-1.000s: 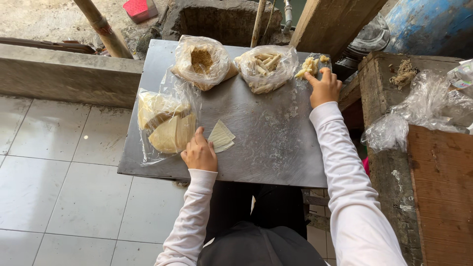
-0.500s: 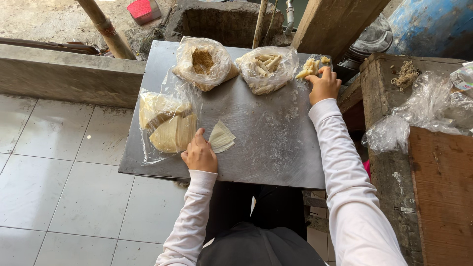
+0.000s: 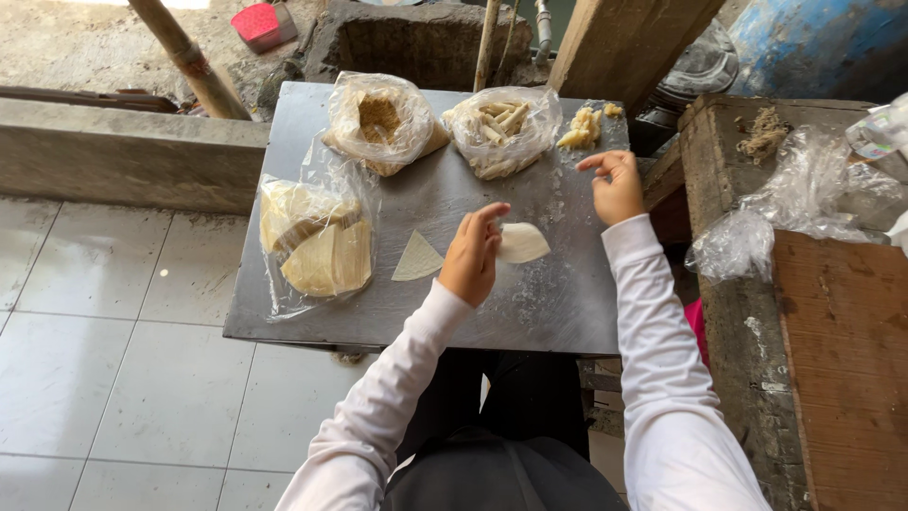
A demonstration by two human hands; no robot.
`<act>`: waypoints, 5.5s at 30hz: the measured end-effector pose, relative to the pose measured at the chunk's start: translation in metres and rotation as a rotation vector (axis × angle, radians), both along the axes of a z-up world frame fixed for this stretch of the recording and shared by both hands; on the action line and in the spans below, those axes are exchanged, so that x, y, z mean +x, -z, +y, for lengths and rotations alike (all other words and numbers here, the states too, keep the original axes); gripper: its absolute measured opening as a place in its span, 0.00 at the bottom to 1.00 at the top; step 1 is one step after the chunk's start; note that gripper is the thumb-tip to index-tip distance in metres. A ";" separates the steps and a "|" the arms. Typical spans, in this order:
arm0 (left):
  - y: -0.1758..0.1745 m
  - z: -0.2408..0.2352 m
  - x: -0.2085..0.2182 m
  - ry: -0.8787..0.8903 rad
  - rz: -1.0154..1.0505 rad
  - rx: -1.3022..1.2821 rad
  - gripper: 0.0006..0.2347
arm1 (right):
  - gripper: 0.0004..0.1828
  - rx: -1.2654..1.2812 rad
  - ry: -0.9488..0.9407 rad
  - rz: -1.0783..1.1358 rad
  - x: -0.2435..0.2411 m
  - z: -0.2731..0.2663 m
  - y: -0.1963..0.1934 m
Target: The person prepares multiple food wrappers by placing a small amount of filling from a bag onto each thin dough sheet and rolling them into cylinders.
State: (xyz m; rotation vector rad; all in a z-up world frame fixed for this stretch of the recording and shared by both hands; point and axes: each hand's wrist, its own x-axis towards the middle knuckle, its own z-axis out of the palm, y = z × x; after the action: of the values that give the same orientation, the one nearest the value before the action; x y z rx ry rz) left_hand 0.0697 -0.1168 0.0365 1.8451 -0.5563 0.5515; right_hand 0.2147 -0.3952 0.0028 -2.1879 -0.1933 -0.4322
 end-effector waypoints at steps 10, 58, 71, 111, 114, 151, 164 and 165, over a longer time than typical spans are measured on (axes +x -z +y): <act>0.058 -0.007 0.013 -0.312 0.281 0.185 0.19 | 0.23 -0.111 -0.313 -0.023 -0.073 0.063 -0.001; 0.064 0.019 -0.020 -0.317 0.100 0.253 0.14 | 0.30 -0.263 -0.564 -0.440 0.023 0.266 -0.072; 0.089 0.017 -0.012 -0.331 0.061 0.349 0.08 | 0.09 0.051 -0.248 -0.174 0.082 0.307 -0.017; 0.059 0.006 -0.032 -0.472 0.275 0.387 0.16 | 0.13 0.787 -0.198 0.481 -0.116 0.063 0.029; 0.059 0.004 -0.030 -0.484 0.267 0.388 0.17 | 0.13 0.663 -0.229 0.424 -0.120 0.066 0.028; 0.056 0.009 -0.017 -0.202 0.231 0.135 0.19 | 0.36 0.073 -0.363 0.007 0.000 0.190 -0.079; 0.048 0.006 -0.008 -0.161 0.207 0.228 0.19 | 0.11 -0.336 0.117 0.022 -0.161 0.110 0.018; 0.048 0.006 -0.008 -0.160 0.196 0.238 0.19 | 0.10 -0.303 0.115 0.029 -0.161 0.110 0.019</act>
State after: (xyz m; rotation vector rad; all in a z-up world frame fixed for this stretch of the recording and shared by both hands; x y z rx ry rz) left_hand 0.0619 -0.1105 -0.0118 2.1556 -0.3566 0.4166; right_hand 0.0541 -0.2853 -0.0159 -2.5102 -0.1232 -0.4594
